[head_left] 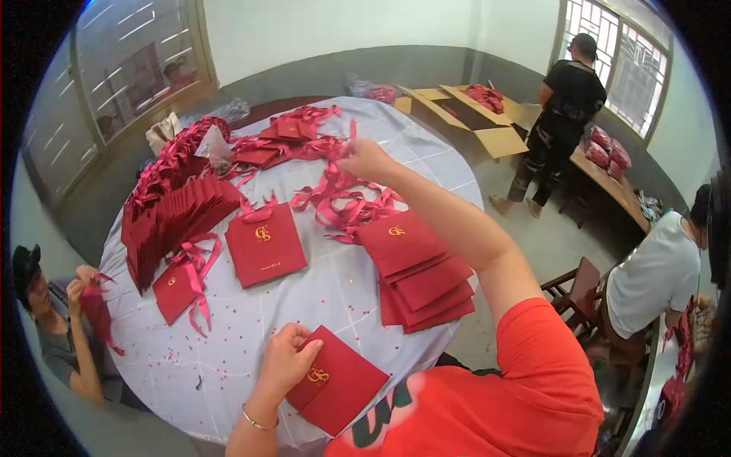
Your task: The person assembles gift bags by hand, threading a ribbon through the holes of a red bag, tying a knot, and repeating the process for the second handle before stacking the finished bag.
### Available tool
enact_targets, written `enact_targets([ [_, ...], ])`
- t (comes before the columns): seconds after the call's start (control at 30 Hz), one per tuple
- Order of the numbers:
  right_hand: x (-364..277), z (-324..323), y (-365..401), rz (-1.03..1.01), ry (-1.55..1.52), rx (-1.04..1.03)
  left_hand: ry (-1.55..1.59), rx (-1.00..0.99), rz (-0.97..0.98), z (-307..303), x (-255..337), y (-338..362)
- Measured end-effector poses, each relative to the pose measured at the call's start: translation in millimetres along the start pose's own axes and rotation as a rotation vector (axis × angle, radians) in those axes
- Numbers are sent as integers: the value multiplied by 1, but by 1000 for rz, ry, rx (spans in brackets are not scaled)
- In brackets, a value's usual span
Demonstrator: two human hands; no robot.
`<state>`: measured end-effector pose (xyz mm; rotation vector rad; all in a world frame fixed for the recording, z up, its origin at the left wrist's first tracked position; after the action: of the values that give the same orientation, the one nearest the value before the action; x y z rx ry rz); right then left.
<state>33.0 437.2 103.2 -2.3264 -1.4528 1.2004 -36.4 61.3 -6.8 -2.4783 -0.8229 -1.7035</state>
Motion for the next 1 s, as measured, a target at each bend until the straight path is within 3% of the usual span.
enact_targets([
  [0.03, -17, -14, 1, -39, -105, 104, -25, 29, 19, -1, 2, 1],
  [0.07, -25, -19, 9, 85, -432, 68, -50, 56, 40, -2, 3, 2],
  [0.13, -46, -23, 25, 78, -707, 90, -35, 41, 44, -2, 1, 0],
  [0.27, -64, 11, 68, 30, -904, -147, 100, -5, 5, 2, 1, 2],
  [0.3, -75, 17, 85, 28, -908, -134, 145, -44, -3, 3, 3, 2],
  [0.37, -91, 39, 116, 2, -814, -318, 134, -64, 32, 4, 9, 4],
  [0.5, -132, 80, 175, -242, -799, -265, 232, -113, 71, 10, 10, 6],
  [0.53, -137, 88, 185, -136, -790, -318, 237, -99, 96, 9, 11, 6],
  [0.6, -151, 91, 196, -206, -746, -301, 171, -102, 102, 6, 6, 3],
  [0.8, -150, 105, 203, -44, -1037, -199, 195, -35, 91, 5, 2, 2],
  [1.0, -143, 90, 198, -80, -916, -92, 337, 7, 81, 3, -8, -1],
])
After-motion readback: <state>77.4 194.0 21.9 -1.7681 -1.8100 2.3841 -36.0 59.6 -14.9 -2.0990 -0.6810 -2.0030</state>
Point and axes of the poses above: each hand's wrist, its own y-axis away from the middle knuckle, its own z-axis out of the palm, x = y × z, the point moved 5 cm from there along -y, towards the middle knuckle, and after that the axes turned 12 degrees about -z, right-handed, at the moved point
